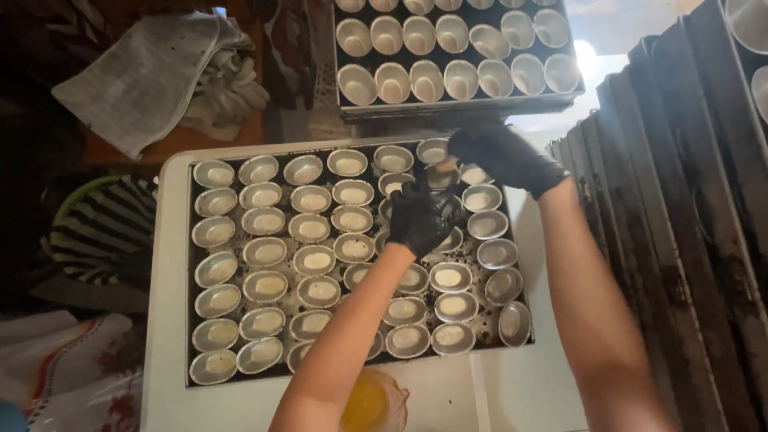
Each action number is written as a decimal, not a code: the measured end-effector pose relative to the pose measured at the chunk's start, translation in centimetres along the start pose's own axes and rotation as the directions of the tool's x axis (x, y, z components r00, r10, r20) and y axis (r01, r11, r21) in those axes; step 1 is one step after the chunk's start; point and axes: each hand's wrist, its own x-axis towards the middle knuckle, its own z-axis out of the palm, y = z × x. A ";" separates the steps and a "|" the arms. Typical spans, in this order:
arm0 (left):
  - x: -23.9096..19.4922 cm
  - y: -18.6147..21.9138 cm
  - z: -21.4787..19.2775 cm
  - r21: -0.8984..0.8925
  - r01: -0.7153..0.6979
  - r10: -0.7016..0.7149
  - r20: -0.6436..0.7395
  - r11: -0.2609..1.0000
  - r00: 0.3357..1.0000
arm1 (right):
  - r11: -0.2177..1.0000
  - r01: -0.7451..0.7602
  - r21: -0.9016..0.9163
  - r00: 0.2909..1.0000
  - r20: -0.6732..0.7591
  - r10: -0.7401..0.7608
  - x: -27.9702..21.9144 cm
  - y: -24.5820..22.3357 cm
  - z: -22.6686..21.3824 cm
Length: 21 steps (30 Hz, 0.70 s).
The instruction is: The person uses a brush to apply a yellow liquid to the inside of many small metal molds arranged in a tray. They repeatedly dip the brush into a small bowl and coat each mold individually, then move the tray aside to work on another tray.
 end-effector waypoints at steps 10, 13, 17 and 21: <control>-0.1 0.5 -2.1 -0.068 0.020 -0.017 0.043 0.997 0.999 | 0.985 -0.033 0.167 0.999 0.043 0.026 1.8 4.0 1.4; -0.7 1.7 -6.5 -0.075 0.021 -0.016 0.064 0.997 0.998 | 0.994 0.004 0.112 0.999 0.041 -0.009 2.0 2.2 0.9; -0.3 -1.1 1.7 -0.066 0.009 -0.002 0.106 0.998 0.994 | 0.969 0.118 0.216 0.993 -0.024 -0.116 1.6 2.8 2.4; 0.0 1.4 -4.1 -0.047 0.020 -0.018 0.034 0.999 0.999 | 0.793 0.032 0.608 0.995 0.053 -0.081 0.6 3.9 0.0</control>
